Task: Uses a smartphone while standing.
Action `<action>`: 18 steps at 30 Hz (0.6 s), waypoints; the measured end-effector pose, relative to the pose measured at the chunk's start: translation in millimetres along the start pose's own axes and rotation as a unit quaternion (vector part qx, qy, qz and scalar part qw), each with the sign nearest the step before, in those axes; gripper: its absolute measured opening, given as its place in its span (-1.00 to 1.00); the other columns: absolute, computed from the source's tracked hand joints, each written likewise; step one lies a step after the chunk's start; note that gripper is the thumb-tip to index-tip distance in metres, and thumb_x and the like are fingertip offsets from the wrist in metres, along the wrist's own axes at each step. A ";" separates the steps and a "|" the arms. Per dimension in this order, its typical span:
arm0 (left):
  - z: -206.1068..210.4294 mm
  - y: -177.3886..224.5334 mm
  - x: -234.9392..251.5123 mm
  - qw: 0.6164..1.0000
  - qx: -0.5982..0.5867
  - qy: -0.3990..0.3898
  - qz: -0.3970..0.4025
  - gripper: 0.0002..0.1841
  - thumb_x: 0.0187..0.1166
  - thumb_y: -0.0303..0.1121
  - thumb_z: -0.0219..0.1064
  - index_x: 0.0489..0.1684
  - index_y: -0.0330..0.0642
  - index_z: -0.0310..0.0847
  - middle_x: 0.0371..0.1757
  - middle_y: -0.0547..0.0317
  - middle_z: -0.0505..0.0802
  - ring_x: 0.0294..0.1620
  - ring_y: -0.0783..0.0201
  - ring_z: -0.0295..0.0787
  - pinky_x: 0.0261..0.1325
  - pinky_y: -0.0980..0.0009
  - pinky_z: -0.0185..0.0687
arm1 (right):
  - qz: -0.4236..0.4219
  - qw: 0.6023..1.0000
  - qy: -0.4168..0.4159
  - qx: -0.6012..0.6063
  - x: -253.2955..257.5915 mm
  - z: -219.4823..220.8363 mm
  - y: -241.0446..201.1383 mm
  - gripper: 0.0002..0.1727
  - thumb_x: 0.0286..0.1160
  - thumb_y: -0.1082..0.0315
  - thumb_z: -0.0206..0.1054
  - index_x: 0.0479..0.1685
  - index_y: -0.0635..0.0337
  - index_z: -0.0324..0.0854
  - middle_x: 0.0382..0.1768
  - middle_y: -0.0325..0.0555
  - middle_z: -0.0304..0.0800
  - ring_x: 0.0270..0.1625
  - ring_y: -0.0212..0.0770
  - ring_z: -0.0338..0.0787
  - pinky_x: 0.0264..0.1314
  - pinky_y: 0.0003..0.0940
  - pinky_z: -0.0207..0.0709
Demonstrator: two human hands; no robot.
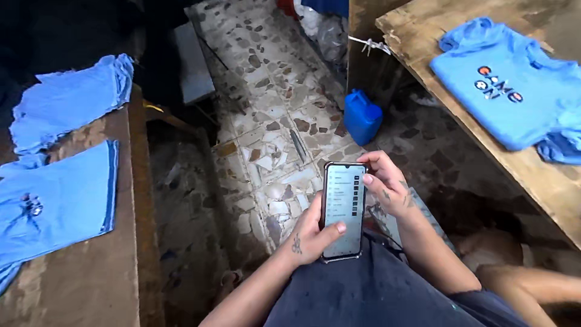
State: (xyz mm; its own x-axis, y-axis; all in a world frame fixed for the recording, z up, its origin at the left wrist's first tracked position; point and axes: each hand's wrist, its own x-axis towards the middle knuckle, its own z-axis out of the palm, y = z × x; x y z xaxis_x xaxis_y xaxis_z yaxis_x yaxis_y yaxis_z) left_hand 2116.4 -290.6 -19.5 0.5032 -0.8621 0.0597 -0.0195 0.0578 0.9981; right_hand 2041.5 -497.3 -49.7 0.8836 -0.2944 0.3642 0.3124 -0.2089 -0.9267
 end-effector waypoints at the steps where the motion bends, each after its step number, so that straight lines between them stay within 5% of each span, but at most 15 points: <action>1: -7.1 -1.1 9.0 1.000 -0.010 0.016 0.009 -0.18 0.64 0.03 0.28 0.51 -0.60 0.07 0.19 0.23 0.80 0.20 0.55 0.76 0.32 0.46 0.73 | -0.003 1.000 -0.022 0.020 16.5 -2.2 4.4 -0.56 0.76 -0.02 0.13 0.24 0.17 0.53 -0.17 -0.44 0.79 -0.10 -0.62 0.75 0.04 -0.58 0.67; 9: -68.9 -13.2 40.9 0.987 -0.073 0.134 0.041 -0.26 0.66 -0.02 0.29 0.50 -0.53 0.10 0.19 0.32 0.79 0.21 0.56 0.74 0.33 0.46 0.72 | 0.000 0.986 -0.148 0.081 120.7 29.4 42.6 -0.49 0.81 -0.13 0.02 0.37 0.05 0.53 -0.09 -0.50 0.82 -0.02 -0.59 0.77 0.12 -0.55 0.67; 13: -117.1 -15.2 41.6 0.980 -0.080 0.177 0.050 -0.30 0.65 -0.10 0.29 0.49 -0.53 0.11 0.18 0.33 0.78 0.21 0.57 0.74 0.33 0.48 0.71 | 0.001 0.976 -0.193 0.105 168.6 72.6 54.9 -0.58 0.79 -0.04 0.09 0.39 -0.03 0.52 -0.09 -0.55 0.83 -0.02 -0.61 0.77 0.11 -0.59 0.66; 18: -192.5 -11.8 29.0 0.966 -0.076 0.230 0.087 -0.36 0.67 -0.09 0.29 0.45 -0.48 0.22 0.15 0.40 0.81 0.18 0.59 0.75 0.31 0.48 0.71 | -0.009 0.962 -0.253 0.098 224.6 145.1 55.9 -0.54 0.78 0.06 0.14 0.49 0.11 0.42 -0.10 -0.48 0.83 -0.01 -0.59 0.79 0.18 -0.54 0.68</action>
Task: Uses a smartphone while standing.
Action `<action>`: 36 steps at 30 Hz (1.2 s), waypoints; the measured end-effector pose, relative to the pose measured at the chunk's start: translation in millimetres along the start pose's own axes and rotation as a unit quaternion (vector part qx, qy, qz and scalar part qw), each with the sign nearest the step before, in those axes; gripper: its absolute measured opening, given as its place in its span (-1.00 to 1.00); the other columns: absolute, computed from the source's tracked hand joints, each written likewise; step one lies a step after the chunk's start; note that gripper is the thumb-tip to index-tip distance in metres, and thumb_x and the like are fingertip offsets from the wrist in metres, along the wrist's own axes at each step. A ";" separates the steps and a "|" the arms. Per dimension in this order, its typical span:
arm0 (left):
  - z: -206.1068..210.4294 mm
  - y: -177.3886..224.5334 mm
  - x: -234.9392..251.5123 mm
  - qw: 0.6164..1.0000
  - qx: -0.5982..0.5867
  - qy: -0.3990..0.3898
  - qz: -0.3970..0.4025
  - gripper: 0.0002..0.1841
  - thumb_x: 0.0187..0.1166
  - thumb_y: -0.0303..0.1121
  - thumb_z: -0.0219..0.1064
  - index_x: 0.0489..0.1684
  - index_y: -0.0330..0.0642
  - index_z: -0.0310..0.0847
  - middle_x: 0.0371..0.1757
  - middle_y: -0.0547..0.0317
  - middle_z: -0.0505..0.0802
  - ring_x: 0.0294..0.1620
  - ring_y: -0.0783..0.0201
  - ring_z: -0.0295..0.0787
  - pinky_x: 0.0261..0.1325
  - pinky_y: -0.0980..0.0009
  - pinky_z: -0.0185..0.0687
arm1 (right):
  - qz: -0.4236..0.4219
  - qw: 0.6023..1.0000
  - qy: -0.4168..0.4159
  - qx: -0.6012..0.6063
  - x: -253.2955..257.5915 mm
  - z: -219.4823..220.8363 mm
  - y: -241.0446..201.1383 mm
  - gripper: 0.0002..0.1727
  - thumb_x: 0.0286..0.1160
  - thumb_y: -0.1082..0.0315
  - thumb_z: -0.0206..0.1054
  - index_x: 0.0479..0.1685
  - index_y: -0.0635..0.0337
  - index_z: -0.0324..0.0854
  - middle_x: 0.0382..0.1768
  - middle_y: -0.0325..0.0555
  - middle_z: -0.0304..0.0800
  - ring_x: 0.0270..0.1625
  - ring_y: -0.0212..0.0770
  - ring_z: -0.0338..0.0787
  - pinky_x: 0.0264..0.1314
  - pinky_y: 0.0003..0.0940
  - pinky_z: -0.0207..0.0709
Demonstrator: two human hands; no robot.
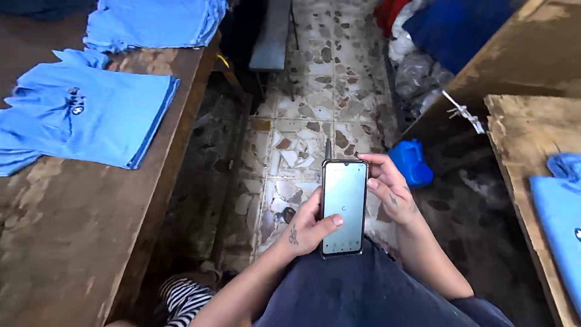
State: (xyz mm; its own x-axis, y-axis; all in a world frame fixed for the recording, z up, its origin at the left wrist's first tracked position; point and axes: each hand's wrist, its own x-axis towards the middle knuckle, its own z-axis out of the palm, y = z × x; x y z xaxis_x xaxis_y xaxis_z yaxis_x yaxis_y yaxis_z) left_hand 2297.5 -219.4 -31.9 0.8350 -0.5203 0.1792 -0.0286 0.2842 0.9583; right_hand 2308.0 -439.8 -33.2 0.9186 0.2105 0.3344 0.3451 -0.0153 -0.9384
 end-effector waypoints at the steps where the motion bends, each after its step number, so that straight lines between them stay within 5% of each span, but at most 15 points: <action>1: -14.9 4.4 4.4 1.000 0.005 0.013 0.011 -0.40 0.68 -0.08 0.28 0.42 -0.44 0.28 0.13 0.44 0.83 0.17 0.61 0.76 0.30 0.50 0.71 | -0.002 1.000 -0.013 -0.003 16.6 8.4 2.0 -0.53 0.78 0.06 0.14 0.51 0.11 0.41 -0.09 -0.48 0.84 -0.01 -0.59 0.79 0.19 -0.54 0.68; 10: -143.2 37.9 -1.8 0.981 0.092 0.155 0.070 -0.56 0.82 -0.02 0.05 0.22 -0.22 0.60 0.03 0.57 0.87 0.10 0.69 0.76 0.25 0.55 0.70 | -0.004 0.984 -0.174 0.023 147.6 106.4 28.3 -0.38 0.67 0.22 0.23 0.64 0.34 0.24 -0.18 -0.36 0.85 -0.15 -0.64 0.79 0.07 -0.60 0.70; 16: -185.3 41.9 -13.3 0.948 0.087 0.295 0.078 -0.52 0.81 0.10 0.00 0.16 -0.09 0.67 0.00 0.58 0.89 0.09 0.66 0.79 0.25 0.52 0.73 | 0.020 0.947 -0.317 0.054 219.0 155.0 47.3 -0.26 0.63 0.23 0.25 0.74 0.36 0.12 -0.29 -0.38 0.81 -0.27 -0.66 0.75 -0.10 -0.65 0.69; 22: -209.5 41.7 -5.3 0.895 0.089 0.428 0.086 -0.51 0.79 0.13 0.01 0.05 -0.04 0.72 -0.07 0.57 0.92 0.02 0.64 0.82 0.17 0.53 0.76 | 0.027 0.886 -0.448 0.114 288.4 193.7 71.3 -0.17 0.60 0.26 0.25 0.79 0.42 -0.04 -0.08 -0.26 0.88 -0.08 -0.57 0.83 0.06 -0.56 0.74; 25: -219.5 35.4 21.1 0.871 0.055 0.478 0.093 -0.54 0.75 0.16 0.07 -0.08 0.05 0.77 -0.12 0.57 0.92 -0.02 0.63 0.83 0.12 0.53 0.78 | 0.040 0.859 -0.491 0.135 325.9 196.3 85.4 -0.14 0.59 0.26 0.27 0.80 0.43 -0.08 0.04 -0.15 0.89 0.04 -0.47 0.86 0.22 -0.45 0.74; 36: -223.4 25.5 129.8 0.777 0.041 0.622 0.092 -0.47 0.71 0.24 0.04 -0.03 0.01 0.76 -0.13 0.47 0.93 -0.01 0.57 0.84 0.16 0.49 0.76 | 0.009 0.789 -0.593 0.163 439.9 170.4 133.1 -0.21 0.61 0.24 0.24 0.83 0.20 0.00 -0.14 -0.26 0.89 -0.07 -0.53 0.84 0.16 -0.50 0.73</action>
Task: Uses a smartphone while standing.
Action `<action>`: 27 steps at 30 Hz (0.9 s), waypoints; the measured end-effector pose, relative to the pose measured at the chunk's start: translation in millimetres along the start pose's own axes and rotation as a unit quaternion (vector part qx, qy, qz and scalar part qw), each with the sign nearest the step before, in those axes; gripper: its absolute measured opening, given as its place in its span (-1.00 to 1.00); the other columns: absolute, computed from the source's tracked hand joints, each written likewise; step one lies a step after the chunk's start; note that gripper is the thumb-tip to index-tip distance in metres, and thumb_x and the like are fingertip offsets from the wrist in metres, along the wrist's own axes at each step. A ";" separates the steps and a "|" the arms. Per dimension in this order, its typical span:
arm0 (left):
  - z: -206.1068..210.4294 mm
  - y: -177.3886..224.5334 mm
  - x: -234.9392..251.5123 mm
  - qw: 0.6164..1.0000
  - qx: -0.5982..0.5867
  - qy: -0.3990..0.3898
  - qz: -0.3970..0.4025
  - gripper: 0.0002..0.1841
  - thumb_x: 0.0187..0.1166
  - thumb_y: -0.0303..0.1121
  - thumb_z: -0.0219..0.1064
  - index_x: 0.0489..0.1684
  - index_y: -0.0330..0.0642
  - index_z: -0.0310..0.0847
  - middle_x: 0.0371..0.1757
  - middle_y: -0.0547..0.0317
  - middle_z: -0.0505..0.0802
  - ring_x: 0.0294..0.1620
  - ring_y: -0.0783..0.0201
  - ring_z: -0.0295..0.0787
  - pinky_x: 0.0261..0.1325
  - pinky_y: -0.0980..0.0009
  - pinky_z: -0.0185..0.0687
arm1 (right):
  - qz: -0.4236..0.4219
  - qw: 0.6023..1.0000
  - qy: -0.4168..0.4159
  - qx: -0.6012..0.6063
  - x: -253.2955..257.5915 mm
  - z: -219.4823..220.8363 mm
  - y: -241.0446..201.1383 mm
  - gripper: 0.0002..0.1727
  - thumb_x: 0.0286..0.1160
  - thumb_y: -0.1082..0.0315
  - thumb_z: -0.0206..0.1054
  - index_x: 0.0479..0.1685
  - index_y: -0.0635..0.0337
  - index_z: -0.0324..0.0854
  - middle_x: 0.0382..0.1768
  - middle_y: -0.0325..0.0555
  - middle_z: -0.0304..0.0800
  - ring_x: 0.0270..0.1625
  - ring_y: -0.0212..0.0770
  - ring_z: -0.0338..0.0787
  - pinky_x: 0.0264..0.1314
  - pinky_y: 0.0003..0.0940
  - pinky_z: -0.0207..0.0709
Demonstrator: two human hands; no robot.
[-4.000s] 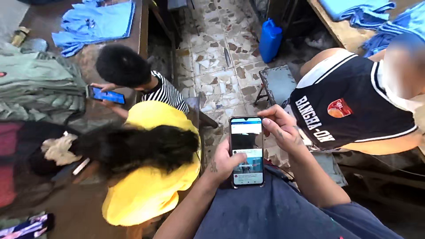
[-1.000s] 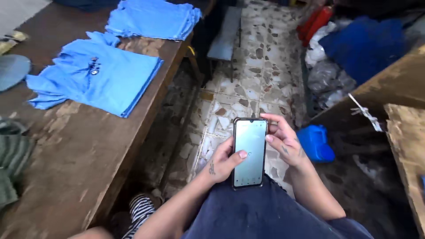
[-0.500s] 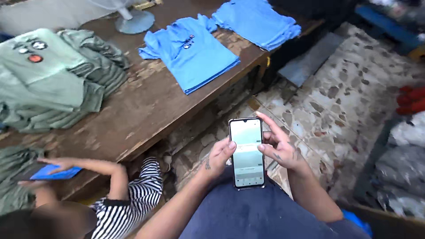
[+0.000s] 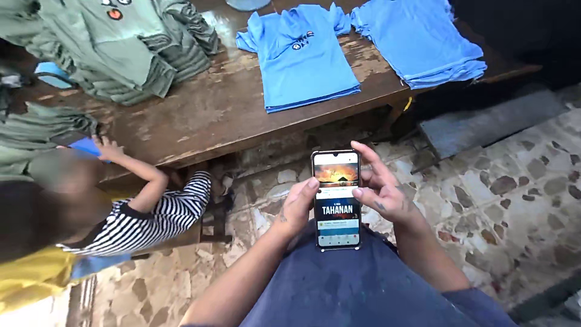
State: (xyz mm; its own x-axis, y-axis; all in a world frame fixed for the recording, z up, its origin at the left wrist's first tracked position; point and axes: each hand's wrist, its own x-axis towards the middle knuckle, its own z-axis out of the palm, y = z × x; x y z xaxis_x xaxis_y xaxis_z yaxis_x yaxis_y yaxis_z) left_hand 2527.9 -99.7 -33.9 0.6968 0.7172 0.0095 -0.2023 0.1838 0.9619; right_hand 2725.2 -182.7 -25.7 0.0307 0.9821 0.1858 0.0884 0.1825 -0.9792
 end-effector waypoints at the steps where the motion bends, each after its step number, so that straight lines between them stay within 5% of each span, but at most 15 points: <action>1: 6.6 -1.0 -0.1 1.000 0.001 0.017 0.002 -0.46 0.71 0.25 0.04 -0.03 0.00 0.75 -0.14 0.47 0.93 -0.01 0.56 0.84 0.15 0.48 0.76 | -0.005 1.000 -0.017 -0.002 1.7 -7.5 0.2 -0.20 0.61 0.23 0.24 0.84 0.20 0.00 -0.15 -0.27 0.88 -0.07 -0.53 0.84 0.16 -0.50 0.72; 9: 37.7 -18.3 -4.6 0.994 0.014 0.097 0.043 -0.47 0.78 0.17 -0.01 -0.01 -0.05 0.75 -0.12 0.43 0.92 -0.01 0.54 0.83 0.17 0.44 0.75 | -0.004 0.994 -0.107 -0.028 16.4 -46.1 0.8 -0.25 0.64 0.27 0.20 0.83 0.11 0.04 -0.20 -0.30 0.89 -0.17 -0.54 0.84 0.00 -0.56 0.74; 18: 39.2 -5.8 14.9 0.989 0.055 0.139 0.015 -0.55 0.84 -0.03 -0.06 -0.09 -0.14 0.70 -0.21 0.47 0.89 -0.08 0.62 0.81 0.12 0.52 0.74 | -0.083 0.978 -0.033 -0.191 49.4 -50.6 15.8 -0.45 0.54 0.27 0.30 0.46 0.41 0.45 -0.46 -0.31 0.69 -0.42 -0.64 0.65 -0.26 -0.69 0.60; 21: 23.6 -11.0 31.9 0.989 0.030 0.148 -0.009 -0.50 0.82 0.07 -0.03 -0.04 -0.13 0.70 -0.17 0.44 0.91 -0.05 0.57 0.84 0.16 0.46 0.77 | -0.040 0.993 -0.083 -0.078 66.8 -58.0 32.5 -0.37 0.78 0.06 0.05 0.68 0.28 0.31 -0.37 -0.34 0.76 -0.31 -0.57 0.73 -0.13 -0.56 0.70; 23: 10.7 -16.6 46.5 0.986 -0.011 0.164 -0.027 -0.45 0.79 0.16 -0.04 0.02 -0.12 0.69 -0.13 0.41 0.91 0.01 0.53 0.84 0.21 0.41 0.76 | -0.005 0.996 -0.092 -0.001 77.6 -55.8 44.6 -0.20 0.80 -0.14 -0.03 0.82 0.28 0.09 -0.27 -0.35 0.82 -0.15 -0.55 0.78 0.13 -0.47 0.71; 27: -6.7 -9.5 93.5 0.960 -0.066 0.269 -0.053 -0.39 0.87 -0.12 -0.48 0.12 -0.25 0.57 -0.18 0.31 0.91 -0.03 0.48 0.86 0.16 0.40 0.80 | 0.043 0.996 -0.034 0.070 98.7 -37.3 57.1 0.02 0.70 -0.33 0.00 0.84 0.37 -0.10 0.05 -0.25 0.89 0.05 -0.47 0.83 0.24 -0.43 0.70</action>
State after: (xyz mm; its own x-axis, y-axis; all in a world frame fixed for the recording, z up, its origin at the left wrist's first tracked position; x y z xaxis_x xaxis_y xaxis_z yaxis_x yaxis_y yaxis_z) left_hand 2590.4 -29.9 -43.9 0.2702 0.9261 -0.2634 -0.2589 0.3334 0.9065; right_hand 2770.4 -77.1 -60.3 -0.0353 0.9943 0.1001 -0.0524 0.0982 -0.9938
